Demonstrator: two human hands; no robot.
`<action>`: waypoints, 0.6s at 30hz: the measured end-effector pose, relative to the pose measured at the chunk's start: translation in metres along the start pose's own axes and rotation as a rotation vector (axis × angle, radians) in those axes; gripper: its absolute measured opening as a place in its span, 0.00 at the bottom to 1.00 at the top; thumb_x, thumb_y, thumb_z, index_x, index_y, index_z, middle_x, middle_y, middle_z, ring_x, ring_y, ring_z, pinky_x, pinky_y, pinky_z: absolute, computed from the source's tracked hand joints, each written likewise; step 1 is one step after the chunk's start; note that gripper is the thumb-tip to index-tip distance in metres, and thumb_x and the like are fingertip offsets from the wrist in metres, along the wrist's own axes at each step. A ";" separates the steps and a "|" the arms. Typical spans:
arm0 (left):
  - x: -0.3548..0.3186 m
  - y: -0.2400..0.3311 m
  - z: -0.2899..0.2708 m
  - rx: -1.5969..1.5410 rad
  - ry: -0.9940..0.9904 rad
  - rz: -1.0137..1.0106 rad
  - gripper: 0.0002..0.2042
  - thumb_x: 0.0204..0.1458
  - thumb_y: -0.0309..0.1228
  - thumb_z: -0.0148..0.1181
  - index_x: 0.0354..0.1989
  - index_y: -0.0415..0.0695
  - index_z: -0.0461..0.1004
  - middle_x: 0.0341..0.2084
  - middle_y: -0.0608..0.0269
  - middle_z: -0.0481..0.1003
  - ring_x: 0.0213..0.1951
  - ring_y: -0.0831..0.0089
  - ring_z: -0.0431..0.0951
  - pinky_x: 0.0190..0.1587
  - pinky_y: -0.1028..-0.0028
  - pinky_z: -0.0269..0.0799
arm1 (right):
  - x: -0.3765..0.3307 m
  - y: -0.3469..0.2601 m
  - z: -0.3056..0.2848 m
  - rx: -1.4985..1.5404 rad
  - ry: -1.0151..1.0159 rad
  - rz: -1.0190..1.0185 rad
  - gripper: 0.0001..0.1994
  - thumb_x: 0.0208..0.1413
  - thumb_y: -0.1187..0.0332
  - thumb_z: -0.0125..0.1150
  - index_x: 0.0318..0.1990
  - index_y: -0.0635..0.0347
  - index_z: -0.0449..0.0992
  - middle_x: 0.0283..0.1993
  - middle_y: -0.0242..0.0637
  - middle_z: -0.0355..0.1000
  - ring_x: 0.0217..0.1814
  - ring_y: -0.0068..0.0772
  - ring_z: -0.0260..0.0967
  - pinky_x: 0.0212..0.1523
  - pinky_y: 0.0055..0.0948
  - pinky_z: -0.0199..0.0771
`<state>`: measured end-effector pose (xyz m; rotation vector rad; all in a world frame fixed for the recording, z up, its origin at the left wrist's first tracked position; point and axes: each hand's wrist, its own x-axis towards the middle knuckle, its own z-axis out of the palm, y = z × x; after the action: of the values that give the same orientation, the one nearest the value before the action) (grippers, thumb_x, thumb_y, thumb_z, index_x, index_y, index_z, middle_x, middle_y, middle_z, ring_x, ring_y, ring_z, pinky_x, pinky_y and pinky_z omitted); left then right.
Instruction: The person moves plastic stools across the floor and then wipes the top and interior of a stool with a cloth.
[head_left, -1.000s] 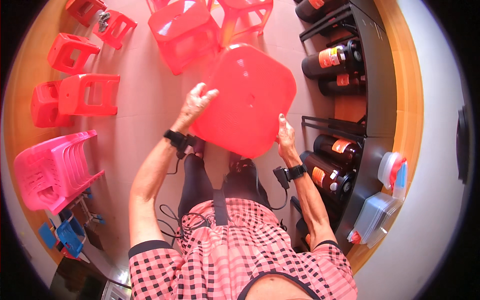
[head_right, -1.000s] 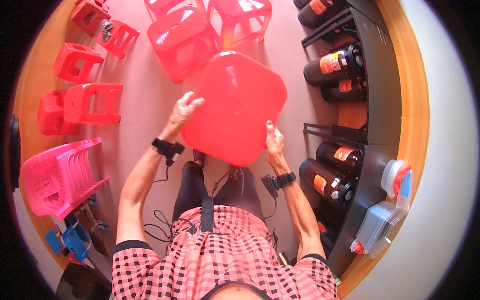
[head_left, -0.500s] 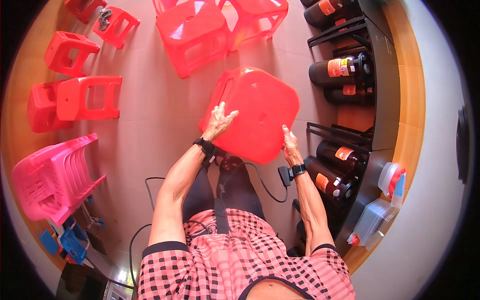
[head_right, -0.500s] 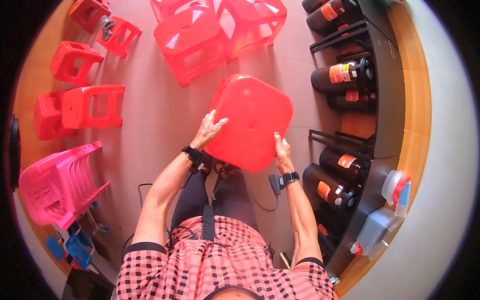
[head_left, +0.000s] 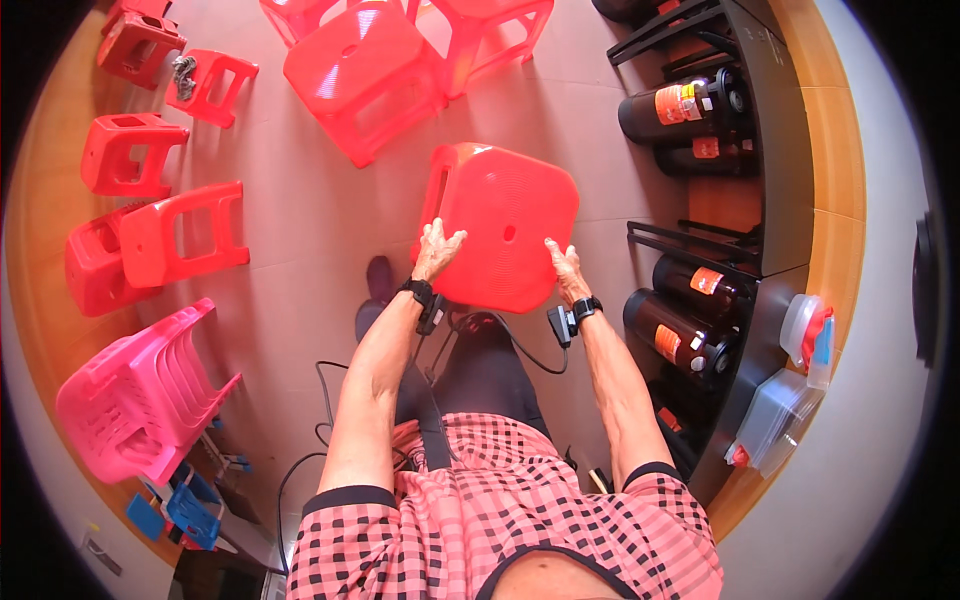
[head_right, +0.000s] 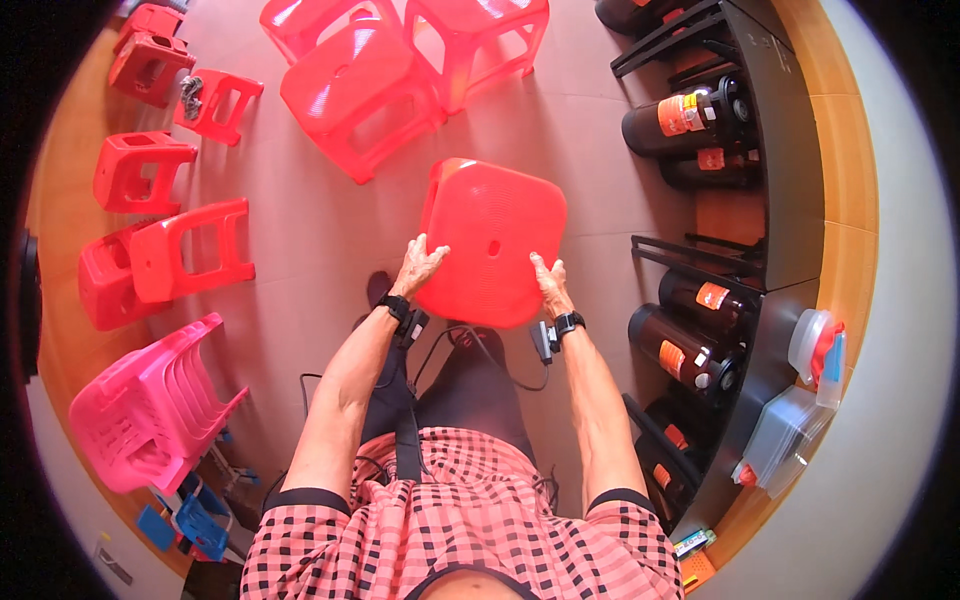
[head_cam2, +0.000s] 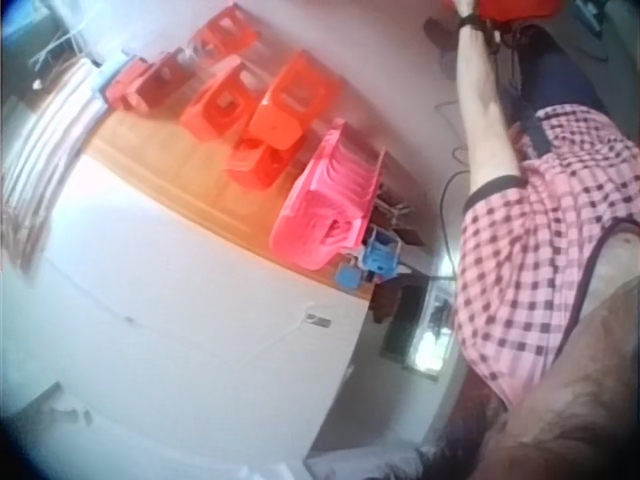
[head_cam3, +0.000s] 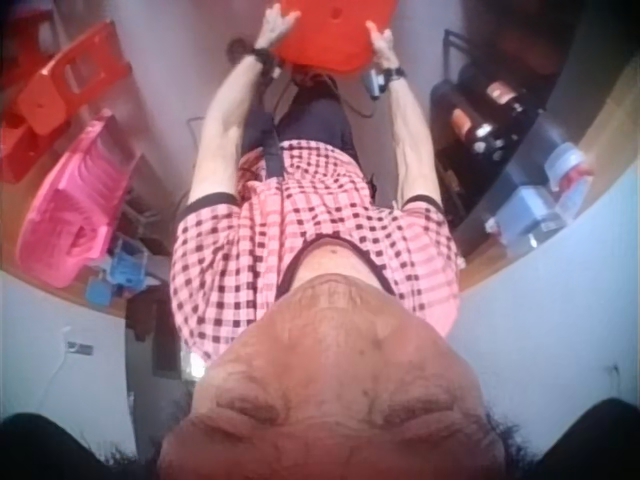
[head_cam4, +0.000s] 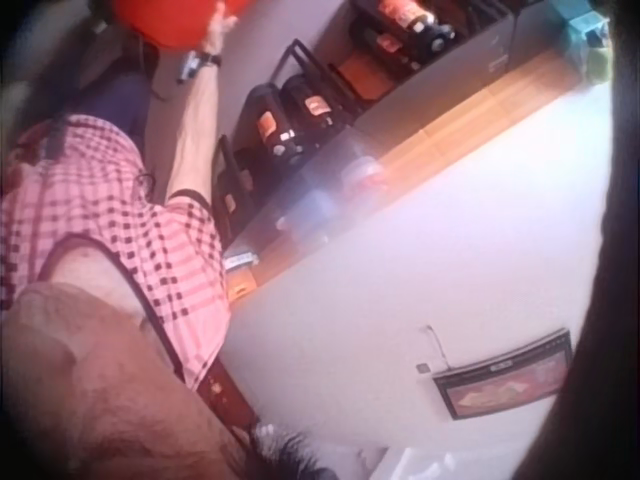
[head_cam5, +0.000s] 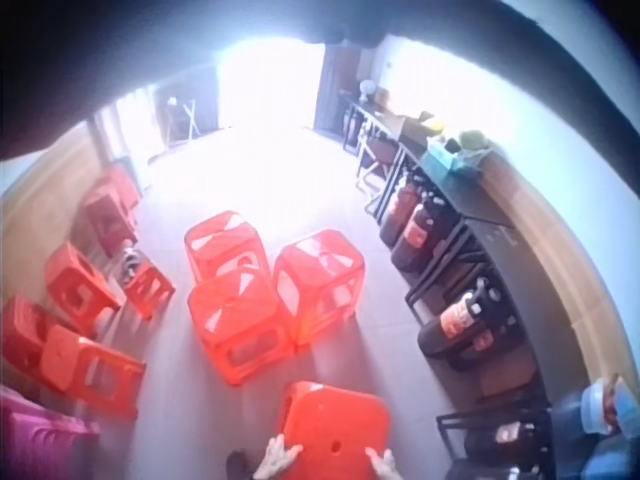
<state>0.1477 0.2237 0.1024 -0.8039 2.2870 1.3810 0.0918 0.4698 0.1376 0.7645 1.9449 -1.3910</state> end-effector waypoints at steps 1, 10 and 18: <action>-0.001 0.003 -0.002 0.001 -0.033 0.037 0.25 0.45 0.45 0.56 0.41 0.35 0.61 0.40 0.37 0.64 0.46 0.44 0.65 0.47 0.56 0.63 | 0.002 0.001 -0.004 -0.058 0.013 -0.002 0.41 0.48 0.52 0.59 0.59 0.73 0.46 0.58 0.50 0.57 0.56 0.39 0.58 0.54 0.36 0.60; 0.010 -0.002 -0.048 0.028 -0.436 0.268 0.18 0.49 0.40 0.52 0.34 0.34 0.66 0.29 0.47 0.71 0.34 0.57 0.71 0.37 0.66 0.66 | -0.010 0.034 -0.005 -0.754 0.535 -0.212 0.19 0.46 0.64 0.57 0.46 0.62 0.67 0.44 0.49 0.65 0.43 0.44 0.65 0.46 0.35 0.66; 0.056 -0.093 -0.178 0.079 -0.275 0.021 0.18 0.46 0.40 0.50 0.34 0.34 0.72 0.30 0.47 0.74 0.36 0.61 0.74 0.39 0.68 0.68 | -0.058 0.045 0.105 -0.452 0.478 -0.377 0.10 0.46 0.70 0.53 0.38 0.59 0.71 0.31 0.41 0.70 0.30 0.30 0.69 0.32 0.31 0.69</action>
<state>0.1620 0.0161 0.0898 -0.5303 2.1266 1.3103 0.1784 0.3757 0.1282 0.5614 2.7642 -0.9448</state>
